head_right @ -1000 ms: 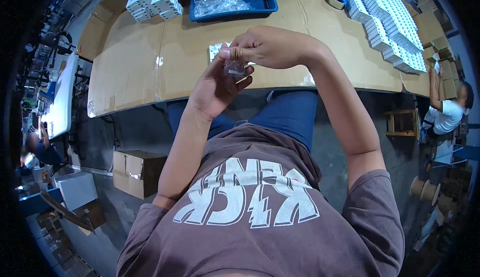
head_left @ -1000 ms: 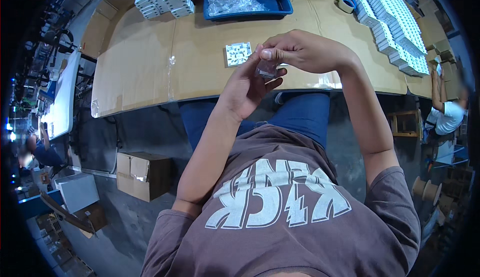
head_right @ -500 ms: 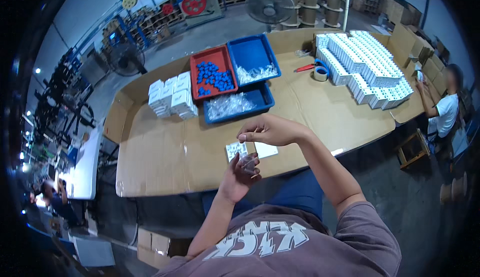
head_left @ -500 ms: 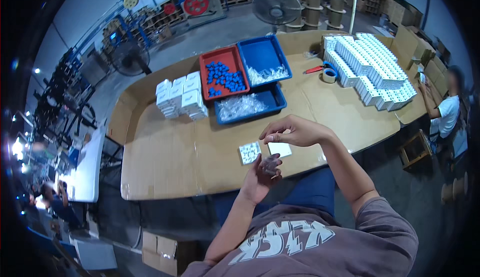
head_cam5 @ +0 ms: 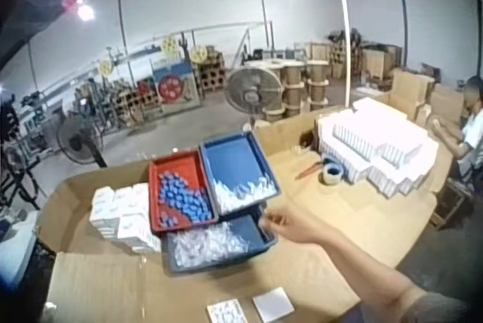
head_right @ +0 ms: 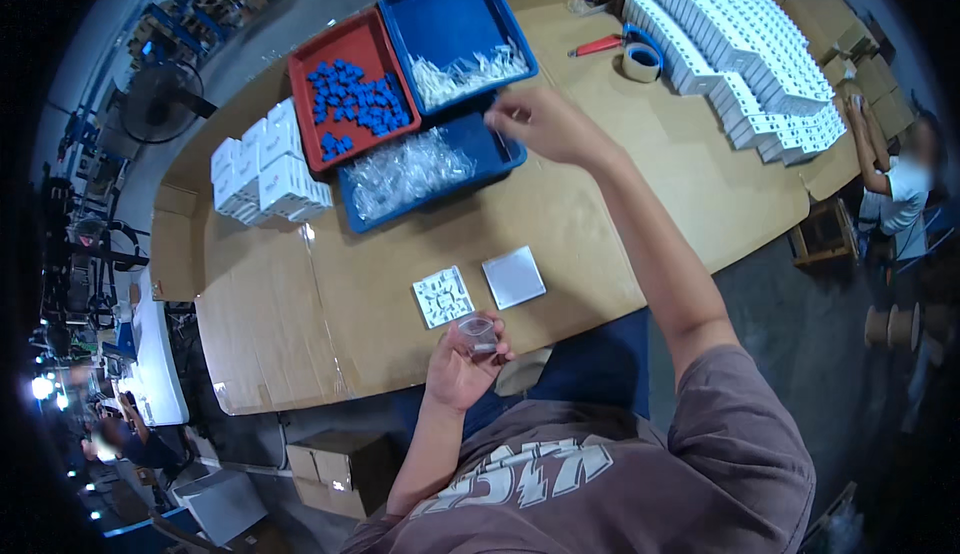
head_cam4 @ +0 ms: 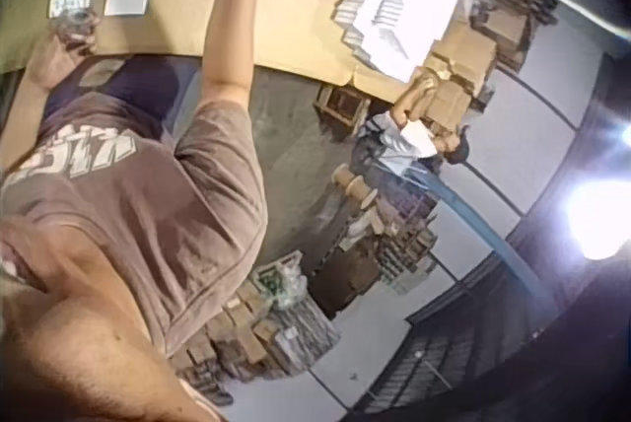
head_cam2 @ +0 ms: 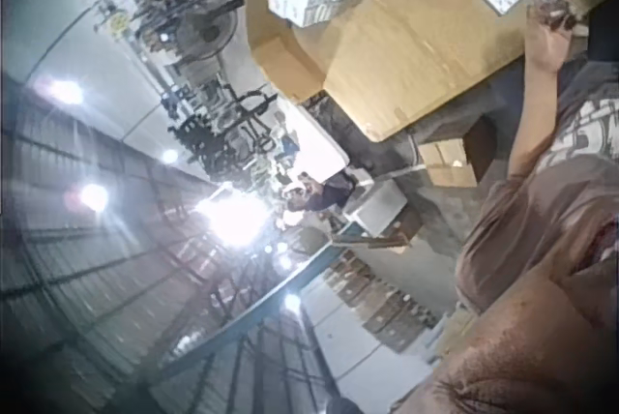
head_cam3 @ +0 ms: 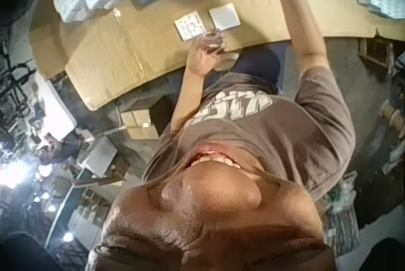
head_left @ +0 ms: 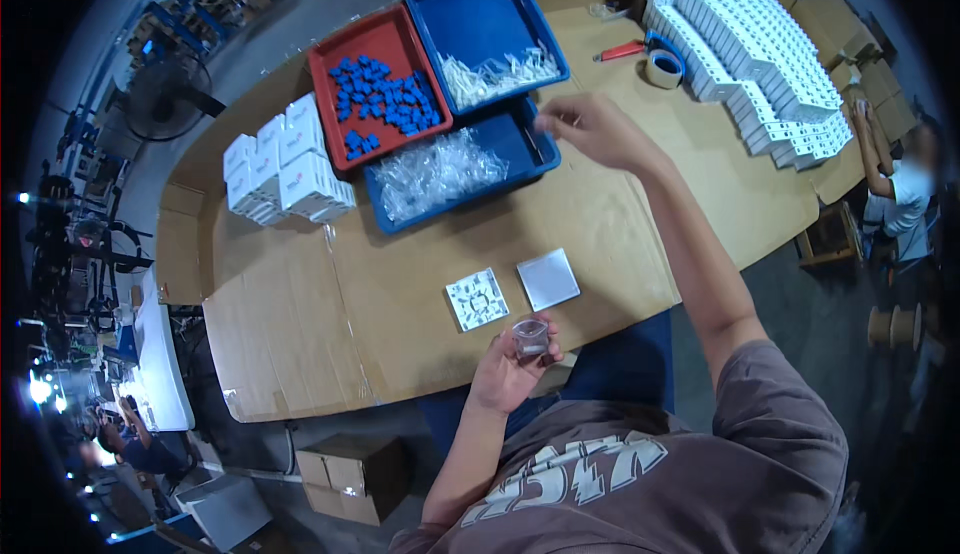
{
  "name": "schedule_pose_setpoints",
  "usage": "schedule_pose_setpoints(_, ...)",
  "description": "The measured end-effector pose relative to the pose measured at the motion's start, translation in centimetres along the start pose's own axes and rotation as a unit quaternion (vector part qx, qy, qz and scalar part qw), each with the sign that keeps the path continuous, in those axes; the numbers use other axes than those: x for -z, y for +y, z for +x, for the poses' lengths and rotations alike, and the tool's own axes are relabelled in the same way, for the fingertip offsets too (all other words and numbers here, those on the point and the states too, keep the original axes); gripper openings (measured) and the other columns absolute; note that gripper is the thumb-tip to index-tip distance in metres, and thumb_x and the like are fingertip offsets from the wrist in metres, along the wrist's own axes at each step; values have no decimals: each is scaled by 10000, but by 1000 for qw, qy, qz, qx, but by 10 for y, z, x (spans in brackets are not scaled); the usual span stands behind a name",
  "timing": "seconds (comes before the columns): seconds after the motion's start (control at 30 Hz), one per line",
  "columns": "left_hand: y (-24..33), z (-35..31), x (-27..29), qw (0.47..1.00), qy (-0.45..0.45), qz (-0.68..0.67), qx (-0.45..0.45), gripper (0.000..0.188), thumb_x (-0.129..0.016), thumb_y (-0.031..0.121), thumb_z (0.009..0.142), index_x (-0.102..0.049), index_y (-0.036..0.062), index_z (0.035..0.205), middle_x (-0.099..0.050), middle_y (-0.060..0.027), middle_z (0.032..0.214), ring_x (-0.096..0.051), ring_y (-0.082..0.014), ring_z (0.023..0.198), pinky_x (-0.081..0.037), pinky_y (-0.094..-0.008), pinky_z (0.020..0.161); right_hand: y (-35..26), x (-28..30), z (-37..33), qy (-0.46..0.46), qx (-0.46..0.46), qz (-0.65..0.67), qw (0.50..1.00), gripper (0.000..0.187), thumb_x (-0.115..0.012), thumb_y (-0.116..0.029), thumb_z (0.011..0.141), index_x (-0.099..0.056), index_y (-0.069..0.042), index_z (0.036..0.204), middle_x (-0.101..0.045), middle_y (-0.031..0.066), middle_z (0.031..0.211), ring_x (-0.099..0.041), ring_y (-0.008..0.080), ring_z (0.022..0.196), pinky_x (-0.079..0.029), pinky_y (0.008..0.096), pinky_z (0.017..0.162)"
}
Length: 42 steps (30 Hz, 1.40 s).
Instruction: The person picks up a white box, opens it, and places a small plastic bag containing screws inside. They then take a blue component from a tray, insert it into the box, and close the lid.
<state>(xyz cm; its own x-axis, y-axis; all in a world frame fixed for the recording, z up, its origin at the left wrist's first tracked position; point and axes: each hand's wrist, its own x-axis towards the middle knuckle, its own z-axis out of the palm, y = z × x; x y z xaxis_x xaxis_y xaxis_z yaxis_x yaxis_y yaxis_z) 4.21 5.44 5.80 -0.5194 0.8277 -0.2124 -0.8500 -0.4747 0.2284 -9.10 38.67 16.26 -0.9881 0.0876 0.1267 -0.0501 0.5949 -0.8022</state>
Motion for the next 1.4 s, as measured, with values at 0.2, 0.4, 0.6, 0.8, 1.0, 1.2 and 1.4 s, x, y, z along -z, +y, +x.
schedule_pose_setpoints(0.2,-2,16,20,999,-27,-36,31,587,-538,499,1044,-593,-10,1330,-675,-125,1155,-607,-298,1058,-478,-468,1007,56,12,81,176,-14,-210,962,195,-636,-245,967,-770,-124,1040,-750,131,916,-716,345,875,-549,432,772)
schedule_pose_setpoints(0.4,1,21,27,998,-4,-46,37,598,-538,512,1039,-595,-14,1318,-689,-129,1131,-603,-290,1034,-465,-468,997,102,-4,145,148,-6,-350,925,159,-638,-140,866,-770,-129,954,-755,127,910,-729,359,880,-567,463,765)
schedule_pose_setpoints(0.6,7,29,28,998,-3,-51,40,595,-537,521,1037,-598,-13,1293,-665,-124,1122,-597,-276,996,-463,-460,977,134,-24,168,134,-58,-445,883,149,-642,-95,810,-763,-94,898,-755,164,884,-746,364,860,-583,475,722)
schedule_pose_setpoints(0.8,10,24,30,999,16,-18,34,621,-530,540,1034,-584,-21,1295,-653,-122,1113,-599,-271,983,-467,-446,963,128,-29,185,152,-81,-457,873,166,-651,-117,802,-762,-96,922,-755,172,929,-734,383,905,-582,489,744)
schedule_pose_setpoints(1.0,11,19,29,999,20,-8,26,633,-543,540,1026,-578,-29,1300,-651,-139,1126,-609,-275,972,-475,-449,951,138,-31,189,137,-90,-443,881,157,-664,-125,795,-752,-96,922,-754,164,917,-734,384,902,-583,479,762)
schedule_pose_setpoints(1.2,19,10,31,1000,21,-6,1,588,-550,500,1038,-590,-27,1295,-655,-149,1148,-622,-286,975,-492,-463,953,144,-15,195,120,-31,-468,875,215,-694,-220,822,-726,-89,988,-748,159,964,-724,359,941,-575,468,788)
schedule_pose_setpoints(1.4,25,7,20,1000,22,4,-4,580,-543,491,1046,-592,-28,1300,-654,-149,1157,-623,-274,979,-500,-459,966,144,11,195,87,-32,-316,944,245,-686,-219,834,-700,-82,1037,-726,143,1047,-682,341,1046,-545,460,889)
